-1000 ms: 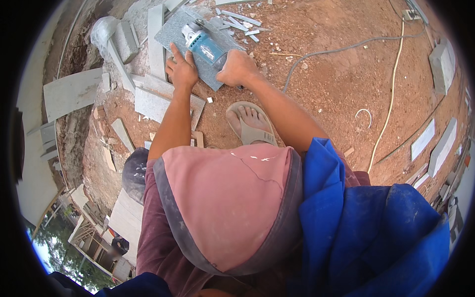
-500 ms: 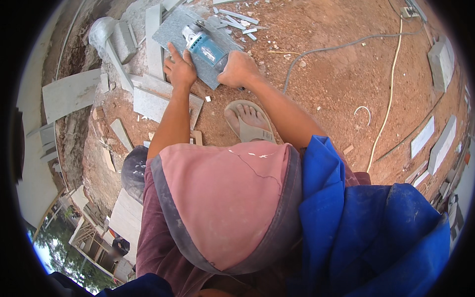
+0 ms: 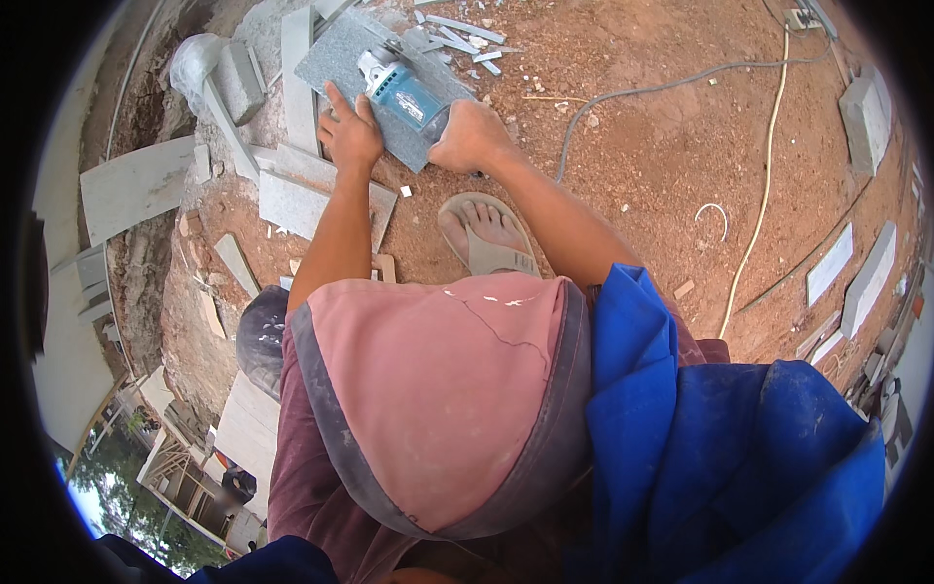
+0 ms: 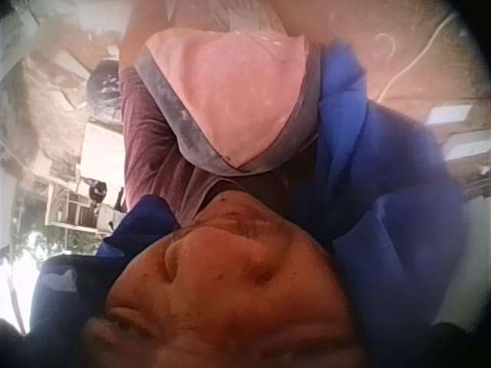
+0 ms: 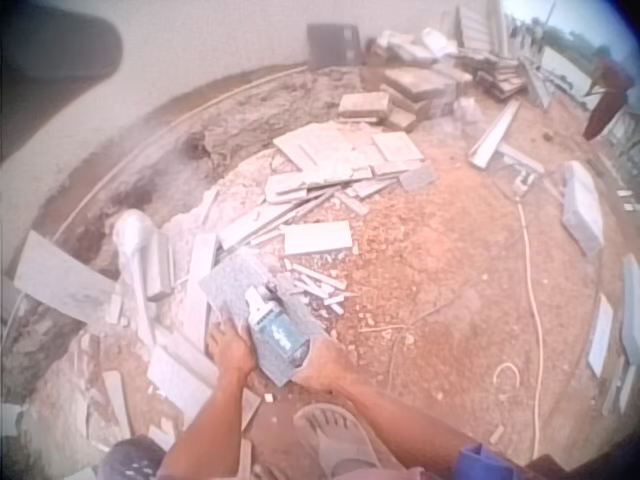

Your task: The person uses an angle grinder to cut a rectangular stone tile on the ground. They hold the tile with one hand and operate the grinder with the other, making a straight cut. After cutting, the person picks up the tile and walks across the construction site to hand it to another worker.

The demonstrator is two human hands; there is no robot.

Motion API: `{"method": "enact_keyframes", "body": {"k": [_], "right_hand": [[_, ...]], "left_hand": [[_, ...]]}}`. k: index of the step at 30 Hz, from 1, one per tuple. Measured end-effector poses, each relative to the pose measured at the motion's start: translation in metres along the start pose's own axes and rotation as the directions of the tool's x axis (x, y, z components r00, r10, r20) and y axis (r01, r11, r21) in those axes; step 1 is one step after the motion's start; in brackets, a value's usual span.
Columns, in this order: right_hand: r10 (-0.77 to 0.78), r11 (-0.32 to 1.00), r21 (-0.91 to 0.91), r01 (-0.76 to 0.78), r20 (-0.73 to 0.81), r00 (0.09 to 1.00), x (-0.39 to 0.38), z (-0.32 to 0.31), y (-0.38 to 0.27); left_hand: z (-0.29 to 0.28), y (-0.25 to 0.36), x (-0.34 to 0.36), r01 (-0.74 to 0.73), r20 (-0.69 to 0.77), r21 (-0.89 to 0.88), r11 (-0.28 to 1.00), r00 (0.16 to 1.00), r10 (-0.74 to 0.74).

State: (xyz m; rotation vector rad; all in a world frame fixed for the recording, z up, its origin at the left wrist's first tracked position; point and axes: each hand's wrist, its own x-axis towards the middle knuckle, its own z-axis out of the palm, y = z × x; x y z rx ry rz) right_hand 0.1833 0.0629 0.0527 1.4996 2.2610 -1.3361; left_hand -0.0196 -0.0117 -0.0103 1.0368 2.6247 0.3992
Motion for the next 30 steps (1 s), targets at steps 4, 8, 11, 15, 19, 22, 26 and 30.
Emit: {"method": "enact_keyframes", "body": {"k": [4, 8, 11, 15, 19, 22, 26, 30], "right_hand": [[0.008, 1.000, -0.003, -0.008, -0.006, 1.000, -0.005, -0.004, -0.005], [0.018, 1.000, 0.005, -0.018, -0.025, 1.000, -0.009, -0.003, -0.005], [0.028, 1.000, 0.006, -0.028, -0.008, 1.000, -0.011, -0.005, -0.004], [0.037, 0.999, 0.000, -0.037, 0.020, 0.999, -0.012, -0.006, -0.002], [0.022, 1.000, -0.001, -0.022, 0.013, 1.000, -0.010, 0.000, 0.006], [0.027, 1.000, -0.013, -0.027, -0.005, 1.000, -0.012, 0.001, 0.008], [0.012, 1.000, -0.009, -0.012, -0.018, 1.000, -0.011, 0.005, 0.014], [0.018, 1.000, 0.006, -0.018, 0.000, 1.000, -0.014, 0.003, 0.012]], "left_hand": [[-0.002, 0.002, -0.001, 0.011, 0.012, 0.000, 1.000, 1.000, -0.011], [0.001, 0.000, 0.000, 0.000, -0.004, 0.011, 1.000, 1.000, 0.000], [0.001, 0.000, 0.000, 0.000, -0.009, 0.012, 1.000, 1.000, 0.000], [0.002, -0.001, 0.000, -0.005, -0.014, 0.010, 1.000, 1.000, 0.005], [0.004, -0.003, 0.002, -0.013, -0.025, 0.019, 1.000, 1.000, 0.013], [0.004, -0.002, 0.001, -0.010, -0.025, 0.007, 1.000, 1.000, 0.010], [0.005, -0.004, 0.002, -0.018, -0.021, 0.004, 1.000, 1.000, 0.018], [0.003, -0.003, 0.001, -0.009, -0.019, 0.006, 1.000, 1.000, 0.009]]}}
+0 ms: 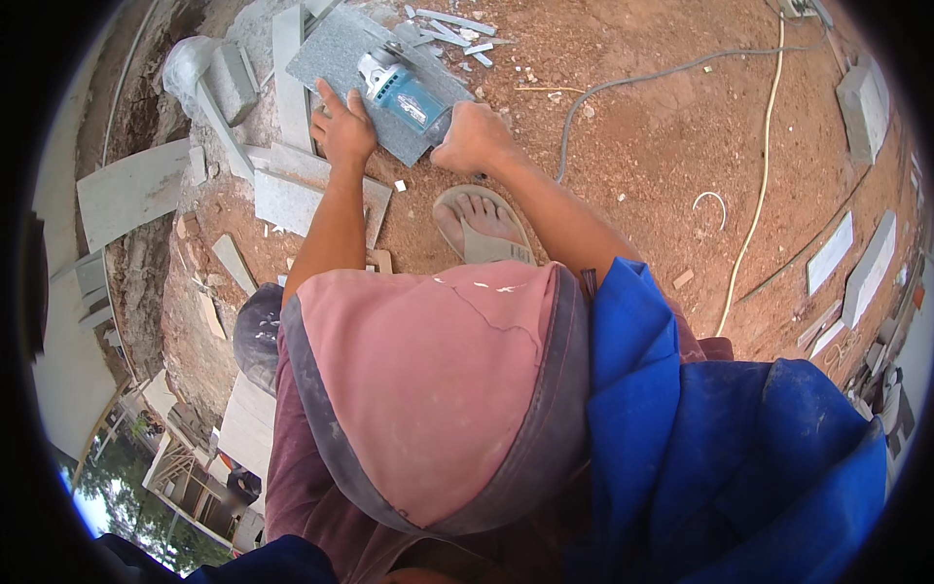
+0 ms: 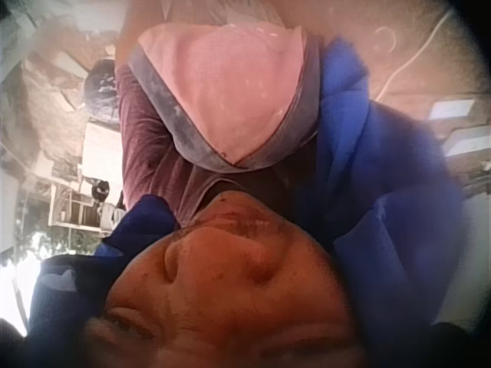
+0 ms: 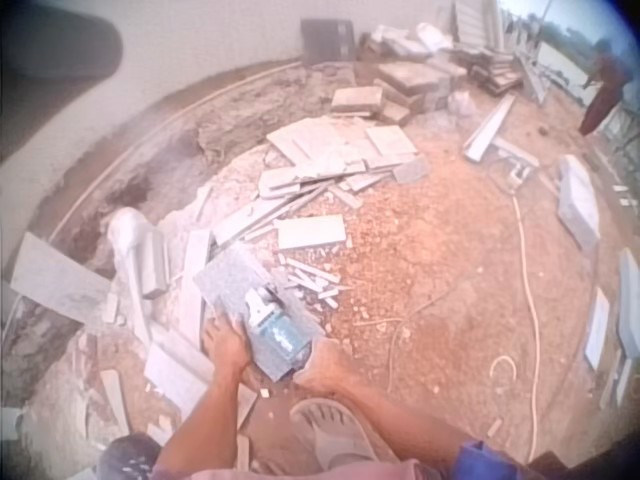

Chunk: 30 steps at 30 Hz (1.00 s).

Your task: The person uses an angle grinder to cut a rectangular stone tile on the ground. They hold the tile with one hand and operate the grinder with the other, making a straight cut. After cutting, the person picks up the tile and walks across the construction site to hand it to another worker.

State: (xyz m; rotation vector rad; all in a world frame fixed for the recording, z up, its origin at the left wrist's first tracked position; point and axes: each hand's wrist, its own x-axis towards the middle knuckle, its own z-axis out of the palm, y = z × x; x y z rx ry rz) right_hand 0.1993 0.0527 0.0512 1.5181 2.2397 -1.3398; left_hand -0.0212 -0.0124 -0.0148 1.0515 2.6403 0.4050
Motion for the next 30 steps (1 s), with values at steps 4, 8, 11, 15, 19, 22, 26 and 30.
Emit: {"method": "enact_keyframes", "body": {"k": [4, 8, 11, 15, 19, 22, 26, 30], "right_hand": [[-0.029, 1.000, -0.003, 0.029, -0.036, 0.999, -0.001, 0.003, 0.006], [-0.008, 1.000, -0.010, 0.007, -0.013, 1.000, -0.005, -0.001, 0.003], [0.008, 1.000, -0.003, -0.008, 0.004, 1.000, -0.007, -0.002, 0.003], [-0.002, 1.000, 0.002, 0.002, 0.009, 1.000, -0.010, -0.004, 0.003], [-0.007, 1.000, 0.004, 0.007, 0.010, 1.000, -0.012, -0.004, 0.005], [-0.020, 1.000, 0.000, 0.020, -0.008, 1.000, -0.013, -0.002, 0.006], [-0.003, 1.000, -0.004, 0.003, -0.039, 0.999, -0.016, 0.002, 0.011], [-0.002, 1.000, 0.014, 0.002, 0.004, 1.000, -0.020, -0.003, 0.010]], "left_hand": [[-0.003, 0.004, -0.001, 0.010, 0.016, -0.003, 1.000, 1.000, -0.010], [-0.003, 0.004, -0.001, 0.015, 0.015, 0.003, 1.000, 1.000, -0.015], [-0.004, 0.005, -0.002, 0.019, 0.019, 0.012, 1.000, 1.000, -0.020], [-0.003, 0.005, -0.001, 0.022, 0.016, 0.018, 1.000, 1.000, -0.022], [-0.004, 0.006, -0.001, 0.026, 0.015, 0.015, 1.000, 1.000, -0.026], [-0.003, 0.006, -0.001, 0.026, 0.011, 0.009, 1.000, 1.000, -0.026], [-0.003, 0.006, -0.002, 0.016, 0.008, 0.003, 1.000, 1.000, -0.016], [-0.003, 0.005, -0.002, 0.012, -0.004, 0.005, 1.000, 1.000, -0.012]]}}
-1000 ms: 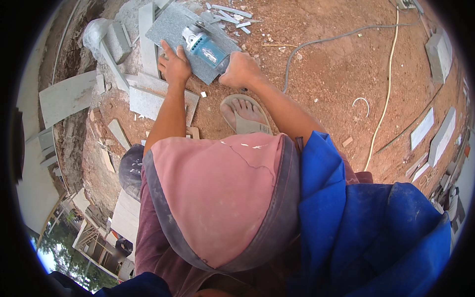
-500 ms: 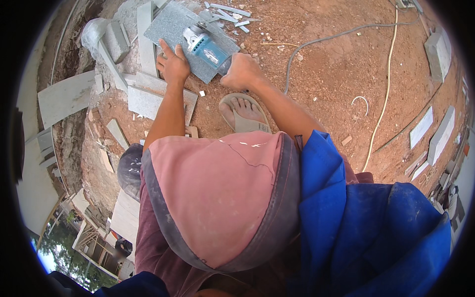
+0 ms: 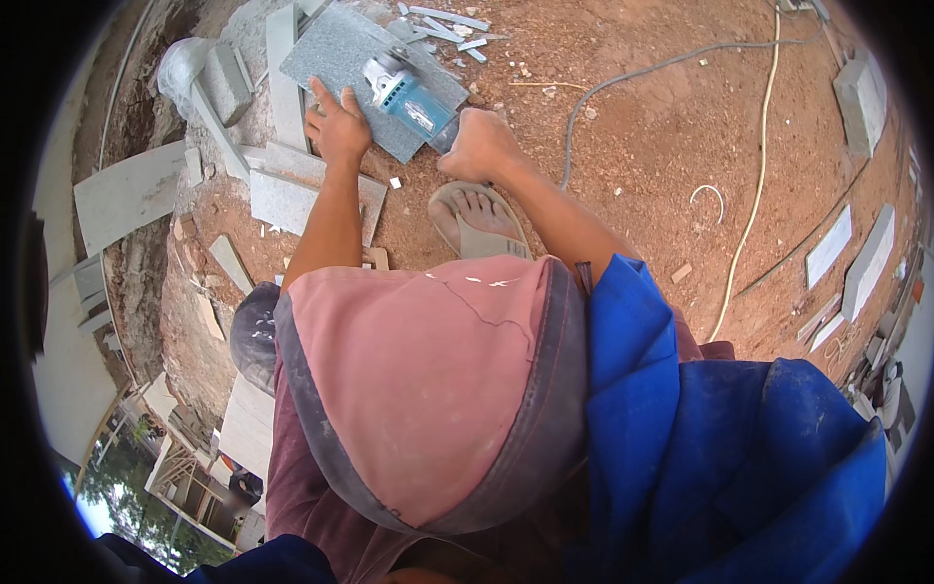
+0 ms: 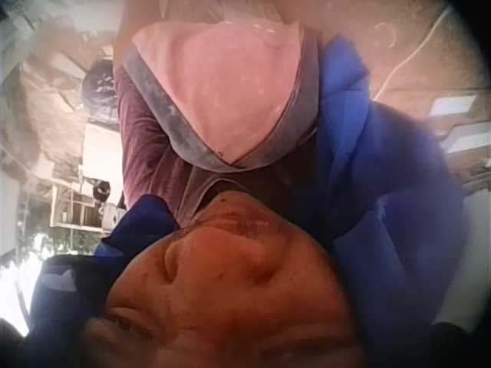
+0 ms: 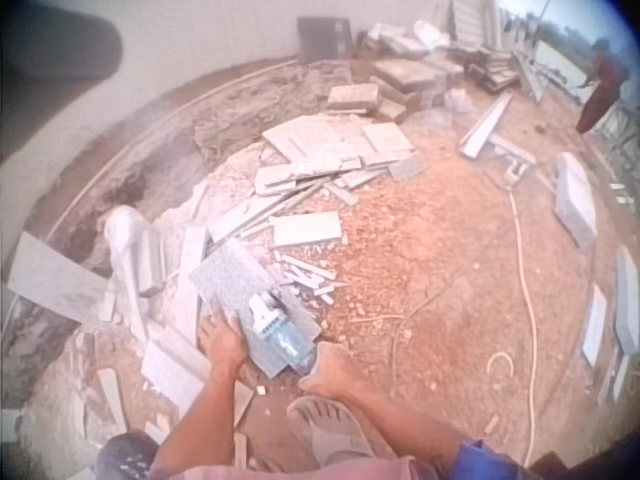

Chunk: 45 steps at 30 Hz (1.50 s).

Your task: The person uses an angle grinder to cut a rectangular stone tile on the ground. They hold the tile with one hand and operate the grinder with the other, making a straight cut. After cutting, the person picks up the tile and walks across the construction site to hand it to another worker.

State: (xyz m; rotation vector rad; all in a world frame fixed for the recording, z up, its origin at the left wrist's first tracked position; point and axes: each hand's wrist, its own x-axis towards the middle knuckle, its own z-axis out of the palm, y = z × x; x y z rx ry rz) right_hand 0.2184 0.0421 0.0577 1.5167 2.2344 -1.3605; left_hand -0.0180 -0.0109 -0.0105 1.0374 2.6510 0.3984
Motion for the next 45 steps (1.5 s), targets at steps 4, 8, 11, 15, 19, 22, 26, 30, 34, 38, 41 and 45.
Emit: {"method": "enact_keyframes", "body": {"k": [4, 8, 11, 15, 19, 22, 26, 30, 34, 38, 41, 45], "right_hand": [[-0.009, 1.000, 0.000, 0.009, -0.005, 1.000, -0.001, 0.003, 0.006], [-0.019, 1.000, -0.008, 0.019, -0.033, 0.999, -0.002, 0.008, 0.012], [-0.018, 1.000, 0.001, 0.018, -0.029, 0.999, -0.002, 0.009, 0.014], [-0.014, 1.000, 0.015, 0.014, -0.044, 0.999, -0.003, 0.013, 0.018], [0.008, 1.000, -0.006, -0.008, -0.019, 1.000, -0.009, 0.006, 0.012], [0.010, 1.000, -0.004, -0.010, -0.022, 1.000, -0.011, 0.005, 0.012], [0.028, 1.000, -0.008, -0.028, -0.016, 0.999, -0.018, -0.001, 0.008], [0.051, 0.999, -0.007, -0.051, 0.007, 0.999, -0.021, -0.002, 0.010], [0.043, 0.999, -0.008, -0.043, -0.019, 0.999, -0.023, 0.001, 0.016], [0.058, 0.998, 0.006, -0.058, 0.016, 0.998, -0.025, 0.000, 0.020], [0.056, 0.998, -0.007, -0.056, 0.006, 0.998, -0.028, 0.001, 0.020], [0.039, 0.999, -0.014, -0.039, -0.018, 0.999, -0.032, 0.001, 0.022]], "left_hand": [[-0.001, 0.001, 0.000, 0.003, 0.006, 0.009, 1.000, 1.000, -0.003], [0.000, 0.000, 0.000, 0.003, 0.006, 0.011, 1.000, 1.000, -0.003], [-0.002, 0.002, 0.000, 0.013, 0.016, 0.009, 1.000, 1.000, -0.013], [-0.005, 0.006, -0.001, 0.026, 0.030, 0.002, 1.000, 0.999, -0.026], [-0.001, 0.002, 0.001, 0.020, 0.022, 0.013, 1.000, 1.000, -0.020], [0.000, 0.000, 0.002, 0.009, 0.008, 0.011, 1.000, 1.000, -0.009], [0.001, 0.000, 0.002, 0.016, 0.008, 0.027, 1.000, 1.000, -0.016], [0.001, 0.001, 0.002, 0.011, 0.010, 0.018, 1.000, 1.000, -0.012], [0.000, 0.001, 0.003, 0.020, 0.018, 0.016, 1.000, 1.000, -0.020], [-0.002, 0.003, 0.001, 0.023, 0.024, 0.012, 1.000, 0.999, -0.024], [-0.002, 0.002, 0.001, 0.020, 0.022, 0.008, 1.000, 1.000, -0.020], [-0.001, 0.002, 0.002, 0.024, 0.019, 0.016, 1.000, 1.000, -0.024]]}}
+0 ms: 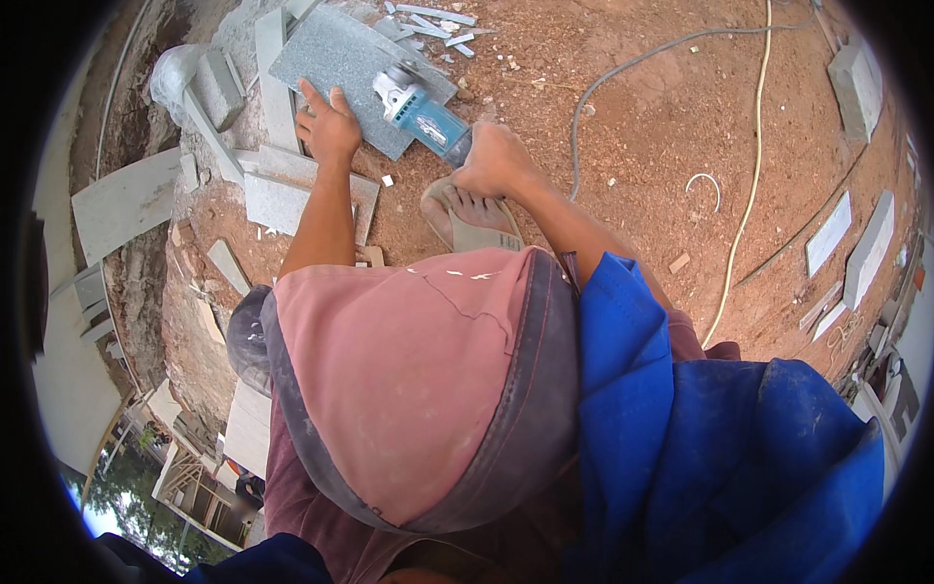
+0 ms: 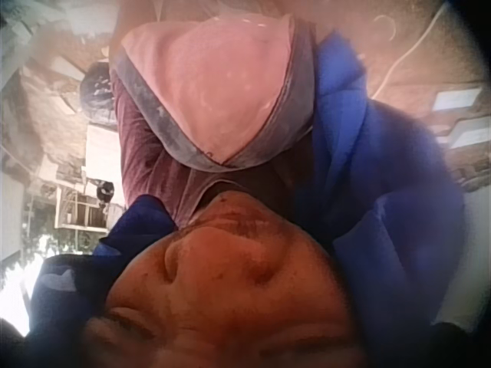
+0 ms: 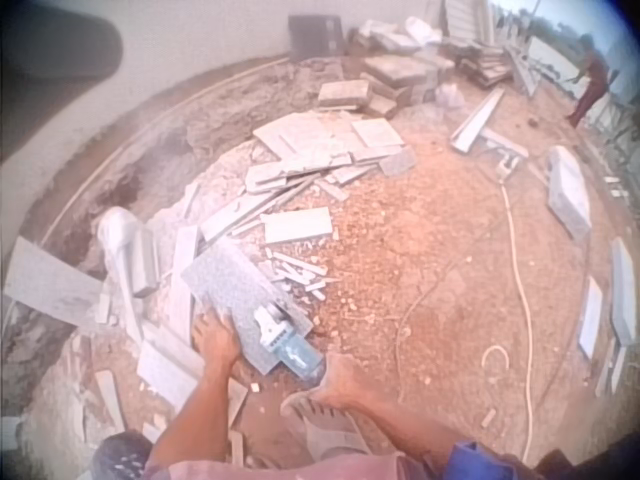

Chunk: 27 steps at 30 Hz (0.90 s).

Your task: The person uses an angle grinder to cut a rectangular stone tile on the ground. They hold the tile with one hand and operate the grinder with the other, making a straight cut. After cutting, the person picks up the tile and walks across the construction site to hand it to another worker.

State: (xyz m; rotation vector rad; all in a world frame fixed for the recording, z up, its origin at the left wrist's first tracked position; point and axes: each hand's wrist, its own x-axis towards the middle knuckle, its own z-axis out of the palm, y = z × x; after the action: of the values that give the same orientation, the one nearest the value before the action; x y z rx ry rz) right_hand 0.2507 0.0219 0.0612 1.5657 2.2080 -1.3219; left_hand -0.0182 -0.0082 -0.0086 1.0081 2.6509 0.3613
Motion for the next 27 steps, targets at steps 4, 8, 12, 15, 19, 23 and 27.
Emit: {"method": "enact_keyframes", "body": {"k": [4, 8, 12, 15, 19, 23, 27], "right_hand": [[0.007, 1.000, 0.009, -0.007, 0.001, 1.000, 0.000, 0.002, 0.008], [0.015, 1.000, 0.027, -0.015, 0.009, 1.000, -0.004, 0.000, 0.003], [0.012, 1.000, 0.019, -0.012, 0.020, 1.000, -0.005, 0.000, 0.001], [0.020, 1.000, -0.003, -0.020, 0.047, 0.999, -0.002, 0.003, 0.009], [0.039, 0.999, -0.009, -0.039, 0.051, 0.998, -0.007, -0.001, 0.009], [0.044, 0.999, -0.007, -0.044, 0.065, 0.997, -0.006, 0.002, 0.012], [0.042, 0.999, -0.007, -0.041, 0.061, 0.997, -0.005, 0.006, 0.015]], "left_hand": [[-0.001, 0.007, -0.001, -0.010, 0.012, -0.019, 1.000, 1.000, 0.010], [-0.001, 0.002, -0.002, 0.011, 0.004, -0.009, 1.000, 1.000, -0.011], [-0.001, -0.002, -0.001, 0.018, 0.001, -0.008, 1.000, 1.000, -0.018], [0.001, -0.001, 0.000, 0.007, -0.004, -0.005, 1.000, 1.000, -0.007], [0.001, 0.004, 0.001, -0.009, 0.002, -0.010, 1.000, 1.000, 0.009], [0.000, 0.002, -0.001, 0.003, 0.006, -0.008, 1.000, 1.000, -0.003], [0.001, 0.001, 0.000, 0.000, 0.001, 0.006, 1.000, 1.000, 0.000]]}}
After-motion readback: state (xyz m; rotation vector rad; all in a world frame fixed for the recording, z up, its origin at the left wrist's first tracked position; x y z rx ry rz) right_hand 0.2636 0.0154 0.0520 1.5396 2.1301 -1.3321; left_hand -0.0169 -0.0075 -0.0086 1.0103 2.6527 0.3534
